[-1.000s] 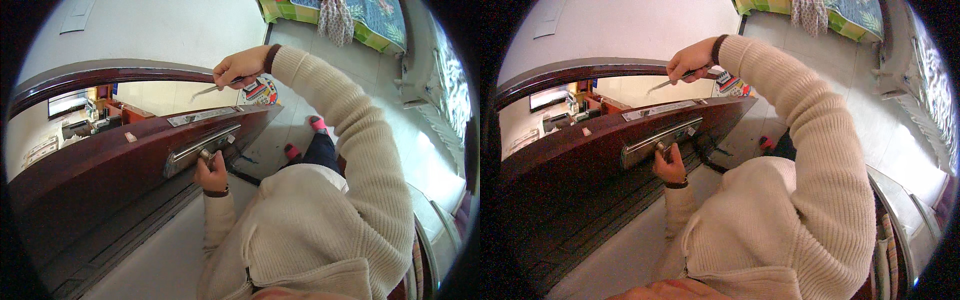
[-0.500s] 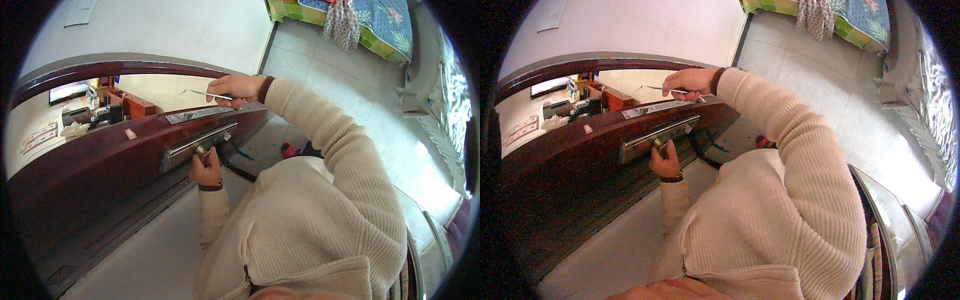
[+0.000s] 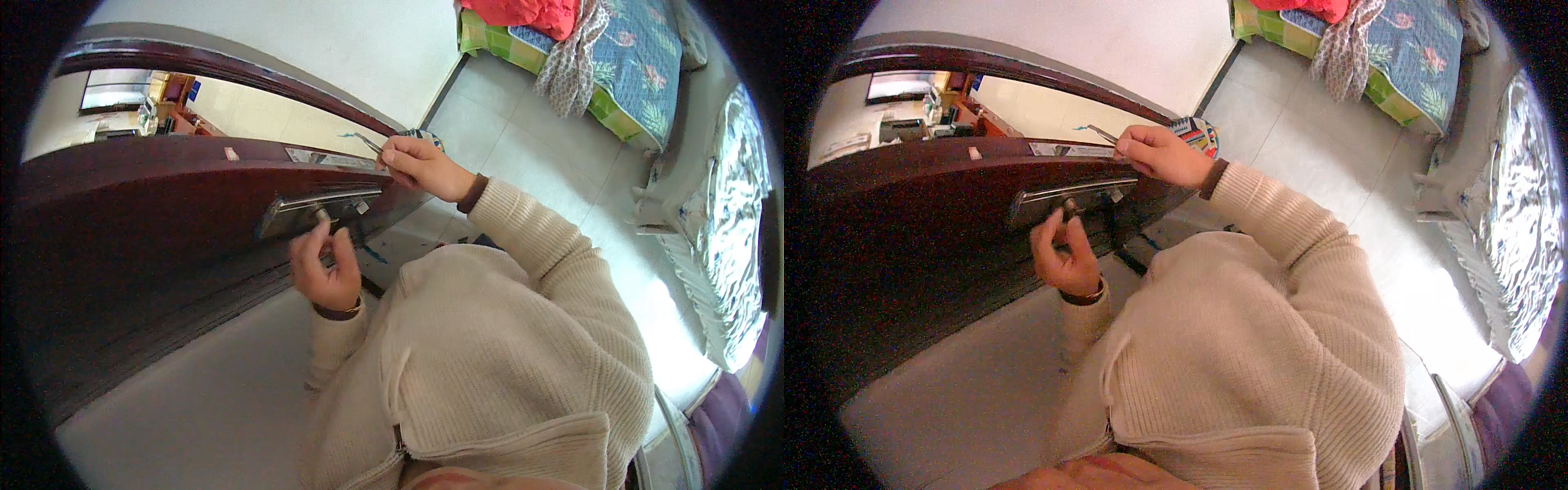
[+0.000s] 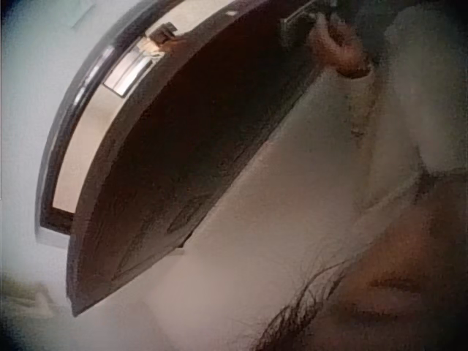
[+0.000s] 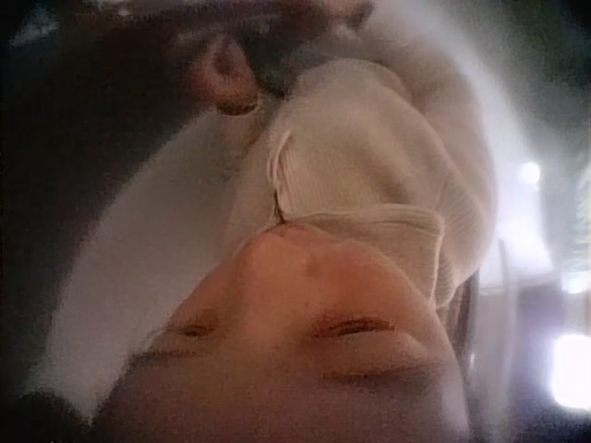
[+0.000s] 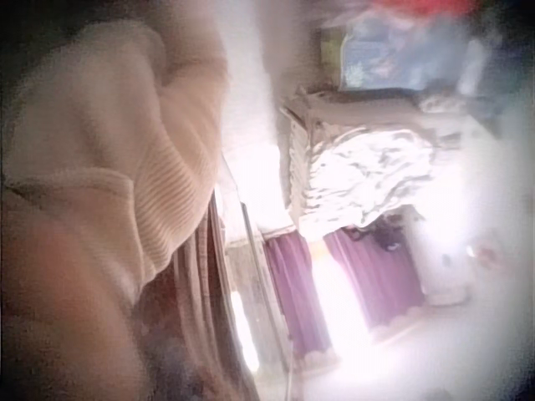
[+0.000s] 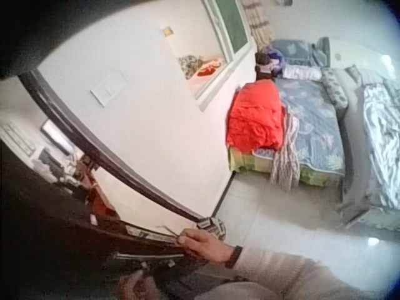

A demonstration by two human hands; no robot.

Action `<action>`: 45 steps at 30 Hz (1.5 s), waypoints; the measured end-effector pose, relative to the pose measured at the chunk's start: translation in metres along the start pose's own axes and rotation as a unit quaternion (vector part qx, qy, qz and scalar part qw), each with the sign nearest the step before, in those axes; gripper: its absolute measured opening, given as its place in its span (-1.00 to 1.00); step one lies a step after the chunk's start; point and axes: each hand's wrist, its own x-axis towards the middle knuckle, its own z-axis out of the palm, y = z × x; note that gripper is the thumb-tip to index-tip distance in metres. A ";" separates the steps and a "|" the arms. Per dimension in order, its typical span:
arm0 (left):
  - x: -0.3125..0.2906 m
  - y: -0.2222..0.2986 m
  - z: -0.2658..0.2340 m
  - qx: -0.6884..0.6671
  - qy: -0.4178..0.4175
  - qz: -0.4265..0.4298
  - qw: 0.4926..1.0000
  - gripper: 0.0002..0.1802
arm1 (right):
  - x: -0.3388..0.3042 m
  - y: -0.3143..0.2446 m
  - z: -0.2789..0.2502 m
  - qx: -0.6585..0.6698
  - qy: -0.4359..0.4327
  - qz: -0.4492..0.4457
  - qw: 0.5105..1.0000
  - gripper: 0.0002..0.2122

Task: The person uses a small metal tool to manipulate the screws and mechanism of a door lock. They repeatedly insert the tool into the lock assembly, turn it, and adjust the handle while standing in a room with a bed and a child's play mat visible in the background.

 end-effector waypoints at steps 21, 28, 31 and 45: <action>0.060 0.075 0.054 -0.159 -0.102 -0.074 0.979 -0.90 | -0.071 -0.027 -0.051 -0.163 -0.002 -0.068 0.984 -0.81; 0.093 0.081 0.018 -0.006 -0.078 0.130 0.988 -0.86 | -0.081 -0.018 -0.070 -0.162 0.084 -0.060 0.982 -0.78; 0.105 0.080 -0.009 0.007 -0.059 0.184 0.981 -0.96 | -0.082 -0.016 -0.074 -0.162 0.134 -0.055 0.976 -0.80; 0.127 0.076 -0.053 0.473 -0.005 0.215 0.854 -0.74 | -0.070 0.013 -0.072 -0.108 0.171 0.030 0.979 -0.79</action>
